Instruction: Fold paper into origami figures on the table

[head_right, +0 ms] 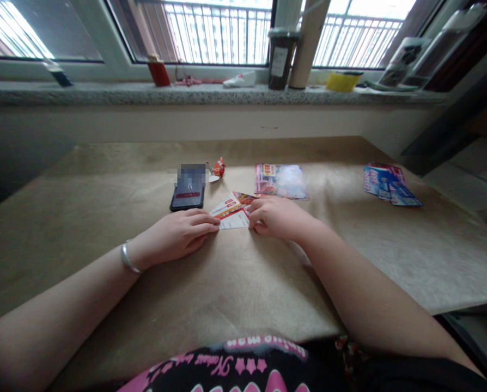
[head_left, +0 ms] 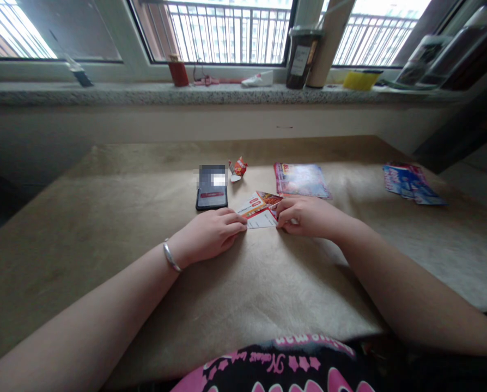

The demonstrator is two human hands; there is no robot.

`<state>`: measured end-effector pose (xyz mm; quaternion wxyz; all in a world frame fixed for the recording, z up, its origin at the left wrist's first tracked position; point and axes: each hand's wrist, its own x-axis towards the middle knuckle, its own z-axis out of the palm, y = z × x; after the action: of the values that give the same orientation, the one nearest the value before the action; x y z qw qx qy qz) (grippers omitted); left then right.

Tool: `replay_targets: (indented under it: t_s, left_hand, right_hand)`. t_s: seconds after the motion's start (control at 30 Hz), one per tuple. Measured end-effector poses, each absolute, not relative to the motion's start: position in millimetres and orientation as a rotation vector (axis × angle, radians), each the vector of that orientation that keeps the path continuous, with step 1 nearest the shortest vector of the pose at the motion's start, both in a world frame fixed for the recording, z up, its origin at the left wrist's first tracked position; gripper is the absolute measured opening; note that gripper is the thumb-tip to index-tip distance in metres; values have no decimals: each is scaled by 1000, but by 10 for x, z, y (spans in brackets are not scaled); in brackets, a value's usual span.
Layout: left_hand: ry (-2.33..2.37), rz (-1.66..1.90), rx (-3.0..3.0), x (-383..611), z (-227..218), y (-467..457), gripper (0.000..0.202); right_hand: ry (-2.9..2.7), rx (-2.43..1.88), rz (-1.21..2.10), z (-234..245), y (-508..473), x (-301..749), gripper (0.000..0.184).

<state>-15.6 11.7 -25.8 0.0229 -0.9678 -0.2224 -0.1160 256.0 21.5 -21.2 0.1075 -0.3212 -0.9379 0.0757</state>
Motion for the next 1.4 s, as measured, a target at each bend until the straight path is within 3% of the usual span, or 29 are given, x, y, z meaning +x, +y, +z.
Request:
replay_targets:
  t_s: [0.4,0.63,0.9,1.2,1.4]
  left_hand:
    - [-707,-356,-3019,-175,-291,132,22]
    - [-715,-414,-3027,-182,-277,134,20]
    - [-618,-339,-3016,-77,-196,-18,23]
    - [-706,-525,-3073,-90,-350,50,29]
    - [-838,-382,-3046,-110,-366,59,34]
  right_hand:
    - [-2791,-944,221,-177,211,2681,20]
    - [-2721,-1072,122,-212,172,2591,7]
    - [-2615,-1231,-62,-295,187,2471,17]
    - [-2498,-1337,-100,-337,167,2362,21]
    - [-2433,-1524,-204,-349,134,2207,40]
